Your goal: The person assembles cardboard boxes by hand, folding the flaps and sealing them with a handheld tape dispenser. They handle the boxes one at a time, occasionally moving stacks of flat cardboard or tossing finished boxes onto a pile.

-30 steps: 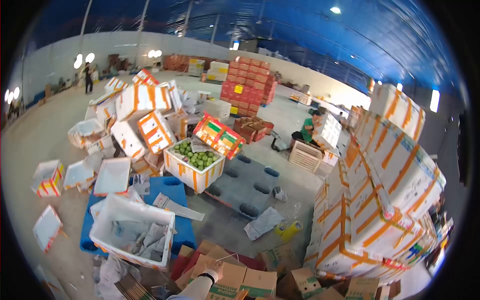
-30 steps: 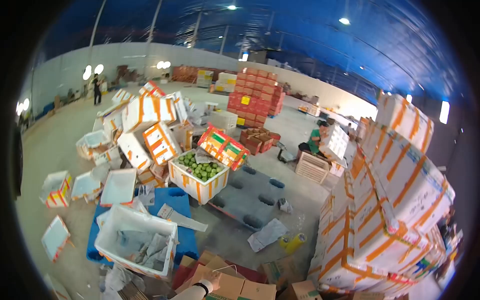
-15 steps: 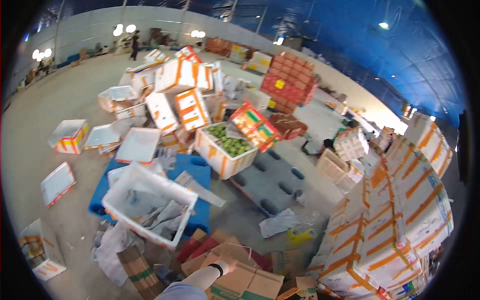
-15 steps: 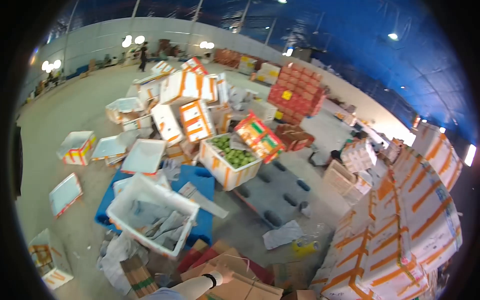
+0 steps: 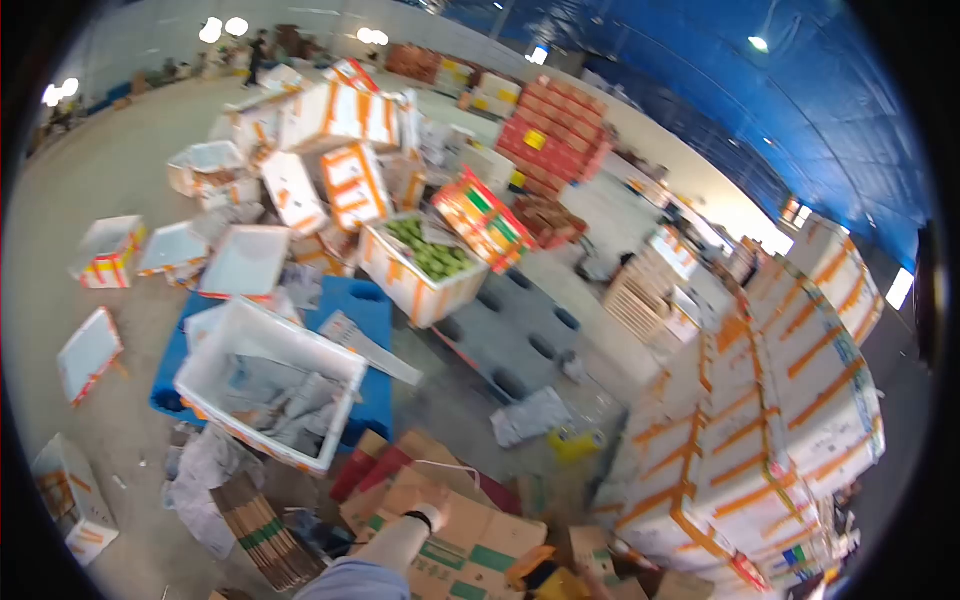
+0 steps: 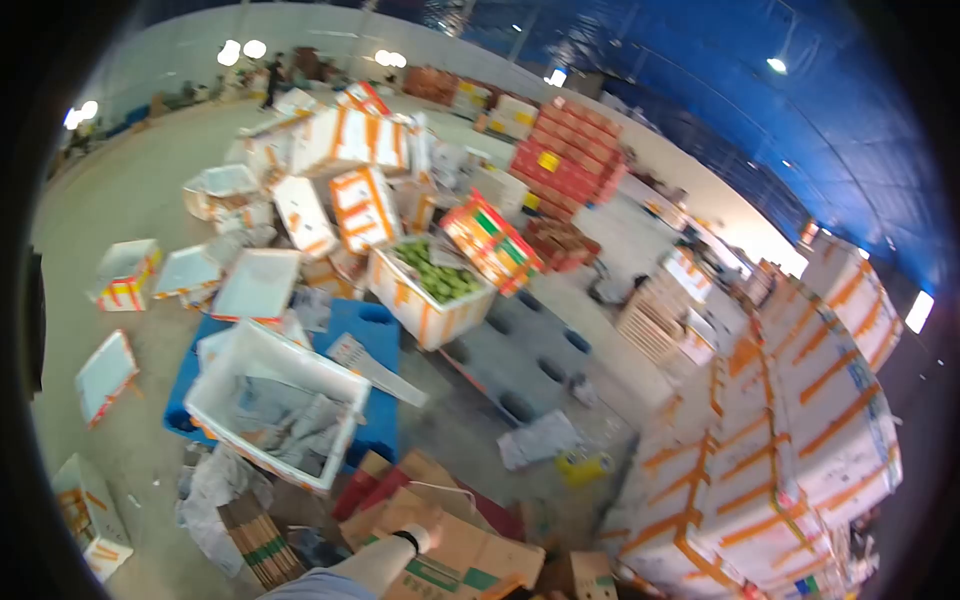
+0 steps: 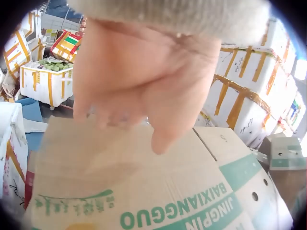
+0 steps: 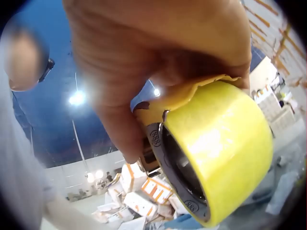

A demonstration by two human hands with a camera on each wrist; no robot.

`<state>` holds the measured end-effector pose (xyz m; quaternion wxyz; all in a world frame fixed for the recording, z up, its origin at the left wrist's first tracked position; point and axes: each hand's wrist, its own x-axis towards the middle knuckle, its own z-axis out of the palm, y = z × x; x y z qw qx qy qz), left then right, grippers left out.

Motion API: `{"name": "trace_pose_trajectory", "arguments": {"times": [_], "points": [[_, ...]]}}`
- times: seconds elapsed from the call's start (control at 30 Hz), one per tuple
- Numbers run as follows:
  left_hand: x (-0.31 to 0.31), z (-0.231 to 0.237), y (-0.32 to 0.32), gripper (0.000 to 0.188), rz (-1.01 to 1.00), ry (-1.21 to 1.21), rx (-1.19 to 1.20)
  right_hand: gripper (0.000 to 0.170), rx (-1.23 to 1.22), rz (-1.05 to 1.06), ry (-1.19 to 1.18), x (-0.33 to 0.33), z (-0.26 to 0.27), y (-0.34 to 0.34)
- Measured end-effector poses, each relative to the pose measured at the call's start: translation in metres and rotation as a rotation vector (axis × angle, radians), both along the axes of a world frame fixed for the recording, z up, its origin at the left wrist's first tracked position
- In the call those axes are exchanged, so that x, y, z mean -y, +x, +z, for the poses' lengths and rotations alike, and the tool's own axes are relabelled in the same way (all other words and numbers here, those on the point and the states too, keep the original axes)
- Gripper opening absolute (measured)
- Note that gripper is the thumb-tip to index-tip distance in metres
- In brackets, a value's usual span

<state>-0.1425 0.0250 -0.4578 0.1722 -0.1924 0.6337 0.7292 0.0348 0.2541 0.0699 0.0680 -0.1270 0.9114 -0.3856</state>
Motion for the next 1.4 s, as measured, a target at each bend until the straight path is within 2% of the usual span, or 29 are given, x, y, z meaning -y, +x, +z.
{"name": "trace_pose_trajectory", "arguments": {"times": [0.03,0.1,0.17,0.2,0.23,0.27,0.3,0.33,0.37,0.4,0.43,0.47,0.53,0.67,0.7,0.77,0.8,0.83,0.87,0.93,0.97,1.03,1.07,1.1,1.17,1.2,1.3,1.33,1.4], "points": [[-0.001,0.061,0.000,0.045,-0.117,-0.864,-0.107,0.080,-0.005,0.035,0.051,-0.005,-0.008,0.007],[0.025,0.137,0.002,0.041,-0.599,-1.284,-0.249,0.080,0.083,-0.061,0.143,-0.015,0.003,0.021],[0.025,0.154,0.019,0.038,-0.566,-1.319,-0.315,0.080,0.108,-0.243,-0.155,-0.040,-0.014,0.027],[0.031,0.169,0.021,0.038,-0.506,-1.386,-0.380,0.080,0.106,-0.249,-0.161,-0.044,-0.005,0.024],[0.035,0.198,0.024,0.038,-0.515,-1.397,-0.386,0.077,-0.045,-0.260,-0.143,-0.048,0.011,0.016],[0.037,0.231,0.031,0.038,-0.400,-1.224,-0.442,0.075,-0.193,-0.275,-0.125,-0.058,0.021,0.014],[0.036,0.249,0.040,0.038,-0.295,-1.046,-0.489,0.090,-0.143,-0.340,-0.214,-0.085,0.011,0.007],[0.033,0.252,0.049,0.039,-0.152,-1.043,-0.713,0.090,-0.135,-0.393,-0.242,-0.087,0.026,0.005],[0.032,0.272,0.058,0.039,-0.188,-1.050,-0.722,0.089,-0.240,-0.406,-0.243,-0.087,0.036,-0.001],[0.033,0.311,0.067,0.039,-0.145,-1.118,-0.892,0.085,-0.410,-0.318,-0.006,-0.101,0.036,-0.009],[0.037,0.350,0.073,0.039,-0.102,-1.176,-1.069,0.078,-0.468,-0.401,-0.040,-0.082,0.051,-0.013],[0.043,0.389,0.077,0.039,-0.144,-1.176,-1.088,0.082,-0.479,-0.351,0.007,-0.083,0.050,-0.016],[0.048,0.449,0.082,0.039,-0.095,-1.083,-1.465,0.089,-0.493,-0.135,0.204,-0.071,0.045,-0.020],[0.065,0.442,0.092,0.032,-0.174,-0.975,-1.470,0.090,-0.033,0.132,0.407,-0.023,-0.014,0.004],[0.072,0.428,0.097,0.026,-0.102,-0.999,-1.400,0.089,0.080,0.210,0.504,-0.017,-0.038,0.012],[0.099,0.406,0.110,0.012,-0.077,-1.077,-1.169,0.089,0.236,0.146,0.305,-0.018,-0.101,0.030],[0.103,0.426,0.111,0.020,0.004,-1.183,-1.192,0.086,0.336,0.086,0.432,-0.008,-0.086,0.036],[0.104,0.443,0.117,0.035,0.086,-1.281,-1.205,0.086,0.331,0.081,0.428,-0.009,-0.087,0.036],[0.108,0.433,0.106,0.035,0.083,-1.281,-1.213,0.085,0.332,0.054,0.391,-0.012,-0.090,0.036],[0.119,0.401,0.081,0.067,0.502,-1.372,-0.935,0.090,0.452,0.010,0.227,-0.019,-0.096,0.033],[0.113,0.399,0.080,0.067,0.489,-1.365,-0.942,0.090,0.456,-0.004,0.224,-0.014,-0.085,0.036],[0.104,0.400,0.072,0.089,0.343,-0.491,-0.716,0.094,0.318,0.078,0.291,0.004,-0.058,0.037],[0.101,0.381,0.066,0.090,0.313,-0.632,-0.814,0.095,0.361,0.117,0.338,0.014,-0.036,0.034],[0.095,0.384,0.069,0.090,0.311,-0.632,-0.814,0.095,0.361,0.116,0.336,0.011,-0.046,0.035],[0.080,0.395,0.076,0.091,0.345,-0.329,-0.672,0.098,0.221,0.066,0.181,0.000,-0.089,0.038],[0.084,0.389,0.078,0.093,0.317,-0.396,-0.742,0.093,0.205,0.006,0.089,-0.008,-0.102,0.040],[0.089,0.400,0.105,0.092,0.234,-0.410,-0.740,0.084,0.383,-0.163,-0.065,-0.026,-0.078,0.045],[0.090,0.402,0.116,0.092,0.224,-0.411,-0.730,0.074,0.330,-0.244,-0.118,-0.028,-0.075,0.047],[0.090,0.408,0.133,0.086,0.187,-0.440,-0.773,0.058,0.085,-0.280,0.126,-0.033,-0.087,0.036]]}}
